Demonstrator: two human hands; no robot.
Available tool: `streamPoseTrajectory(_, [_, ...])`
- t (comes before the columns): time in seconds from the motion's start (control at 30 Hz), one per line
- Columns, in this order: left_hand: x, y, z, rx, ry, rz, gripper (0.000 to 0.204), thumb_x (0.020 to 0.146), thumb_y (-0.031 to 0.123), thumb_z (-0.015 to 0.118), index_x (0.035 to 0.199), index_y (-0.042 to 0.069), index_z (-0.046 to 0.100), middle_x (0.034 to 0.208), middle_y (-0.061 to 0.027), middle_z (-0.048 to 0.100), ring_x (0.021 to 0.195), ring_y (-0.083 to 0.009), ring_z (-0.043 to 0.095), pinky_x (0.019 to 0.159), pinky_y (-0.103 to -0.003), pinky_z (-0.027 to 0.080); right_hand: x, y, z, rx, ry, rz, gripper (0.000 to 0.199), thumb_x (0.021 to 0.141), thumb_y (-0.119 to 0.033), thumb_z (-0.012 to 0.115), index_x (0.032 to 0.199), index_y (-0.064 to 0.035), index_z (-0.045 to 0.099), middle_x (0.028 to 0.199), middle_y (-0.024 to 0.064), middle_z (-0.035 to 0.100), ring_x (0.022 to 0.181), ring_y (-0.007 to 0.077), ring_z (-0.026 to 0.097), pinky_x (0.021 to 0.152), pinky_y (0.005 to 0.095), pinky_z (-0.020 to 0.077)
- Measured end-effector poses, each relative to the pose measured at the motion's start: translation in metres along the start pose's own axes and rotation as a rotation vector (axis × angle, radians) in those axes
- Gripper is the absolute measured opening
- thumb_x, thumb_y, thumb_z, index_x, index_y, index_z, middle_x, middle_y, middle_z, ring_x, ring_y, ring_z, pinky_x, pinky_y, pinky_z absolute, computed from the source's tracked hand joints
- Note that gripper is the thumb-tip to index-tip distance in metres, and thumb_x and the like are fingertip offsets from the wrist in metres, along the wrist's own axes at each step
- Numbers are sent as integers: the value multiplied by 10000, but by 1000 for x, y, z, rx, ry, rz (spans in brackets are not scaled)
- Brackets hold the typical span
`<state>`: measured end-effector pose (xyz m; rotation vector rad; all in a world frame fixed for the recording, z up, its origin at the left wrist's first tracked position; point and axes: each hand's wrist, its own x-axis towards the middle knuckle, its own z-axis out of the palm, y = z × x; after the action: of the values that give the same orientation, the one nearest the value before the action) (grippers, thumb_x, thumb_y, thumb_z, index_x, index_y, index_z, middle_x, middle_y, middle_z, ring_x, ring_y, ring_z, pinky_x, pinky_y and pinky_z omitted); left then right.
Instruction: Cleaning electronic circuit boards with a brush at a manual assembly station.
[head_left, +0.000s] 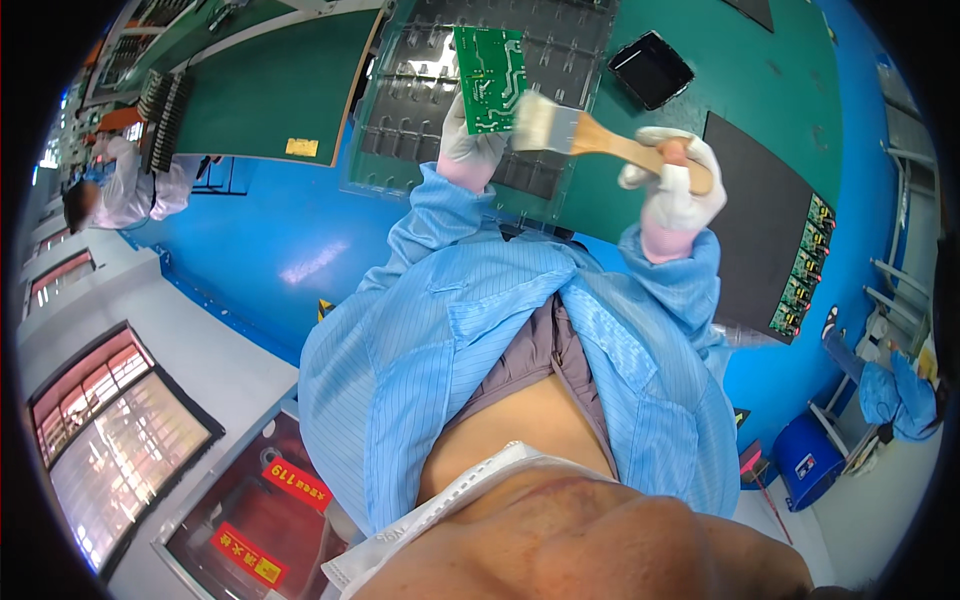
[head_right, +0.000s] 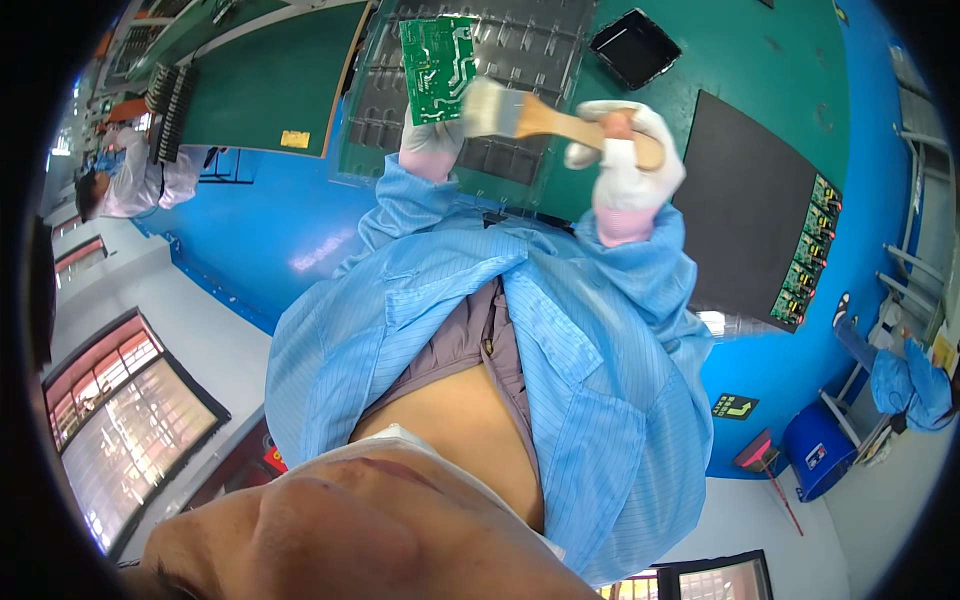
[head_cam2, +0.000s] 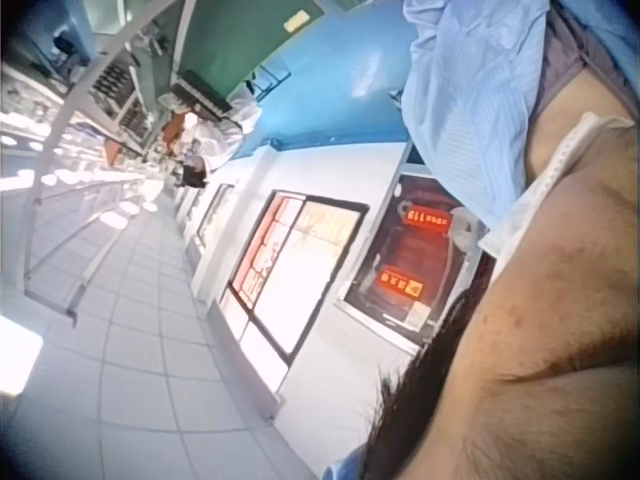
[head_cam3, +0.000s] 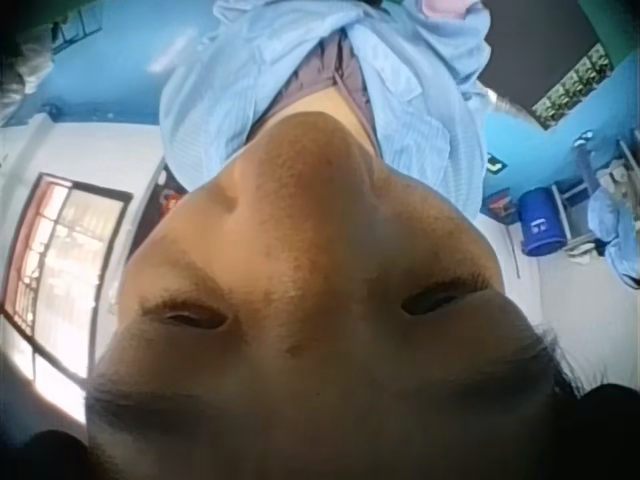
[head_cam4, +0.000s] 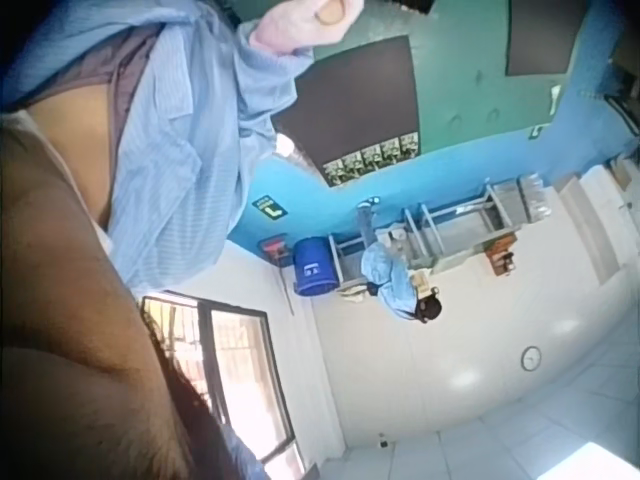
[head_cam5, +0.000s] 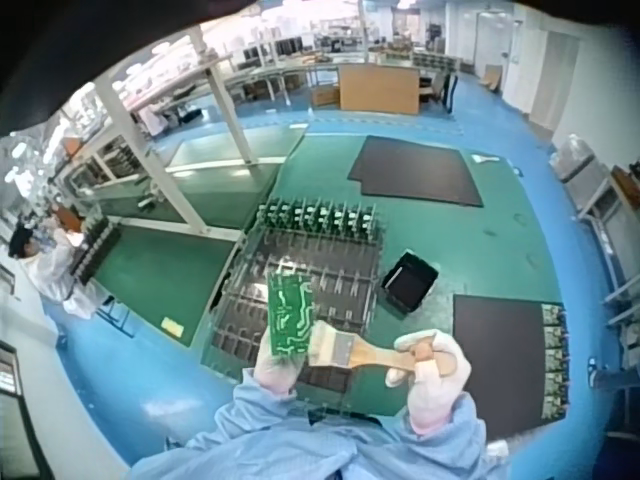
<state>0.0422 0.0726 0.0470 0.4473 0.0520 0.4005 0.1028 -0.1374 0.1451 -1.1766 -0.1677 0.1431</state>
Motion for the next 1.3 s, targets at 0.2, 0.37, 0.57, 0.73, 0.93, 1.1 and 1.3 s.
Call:
streamPoseTrajectory(0.2, [-9, -4, 14, -59, 168, -45, 362, 759, 15, 650, 1097, 24, 521, 984, -111, 624, 836, -221, 633, 755, -305, 536, 24, -12, -20, 18, -12, -158, 166, 832, -11, 491, 988, 43, 507, 888, 249, 606, 481, 196, 543, 433, 257, 469])
streamPoseTrajectory(0.37, [-23, -13, 25, -22, 179, -41, 351, 750, 9, 658, 1077, 0, 530, 986, -112, 628, 822, -221, 637, 739, -303, 542, 38, -22, 15, 194, -144, -187, 187, 837, -9, 490, 1020, 28, 489, 896, 267, 601, 499, 211, 556, 434, 274, 483])
streamPoseTrajectory(0.57, [-37, -15, 16, 54, 171, 7, 361, 744, 19, 669, 1078, -9, 534, 984, -118, 629, 833, -227, 636, 742, -302, 546, 43, -8, -7, 122, -86, -105, 207, 828, -3, 476, 1031, 39, 483, 897, 264, 599, 491, 209, 554, 428, 277, 484])
streamPoseTrajectory(0.73, [-29, -10, 24, 43, 160, 30, 402, 737, 26, 679, 1108, 8, 525, 1010, -120, 621, 863, -228, 630, 759, -306, 546, 31, -14, -18, 83, -2, -160, 210, 825, -12, 462, 1025, 51, 480, 895, 256, 602, 478, 198, 549, 421, 272, 477])
streamPoseTrajectory(0.93, [-6, -11, 3, 6, 46, 13, 425, 739, 33, 683, 1127, 44, 509, 1054, -114, 603, 913, -226, 616, 785, -322, 543, 10, -11, 33, 287, -10, -78, 159, 827, -40, 434, 949, 46, 487, 884, 240, 605, 468, 202, 545, 416, 263, 473])
streamPoseTrajectory(1.1, [13, 8, -18, 12, 110, -58, 405, 741, 17, 677, 1103, 60, 501, 1076, -110, 588, 939, -224, 605, 816, -345, 527, 21, 18, 31, 64, 108, -125, 141, 833, -52, 448, 930, 41, 491, 877, 235, 601, 463, 206, 543, 418, 262, 477])
streamPoseTrajectory(1.3, [33, 40, -52, -27, 117, -63, 347, 754, 9, 659, 1061, 59, 503, 1051, -104, 593, 913, -213, 608, 833, -341, 506, 19, 25, 80, 48, 111, -149, 138, 847, -66, 461, 927, 41, 492, 875, 231, 597, 467, 209, 546, 422, 260, 483])
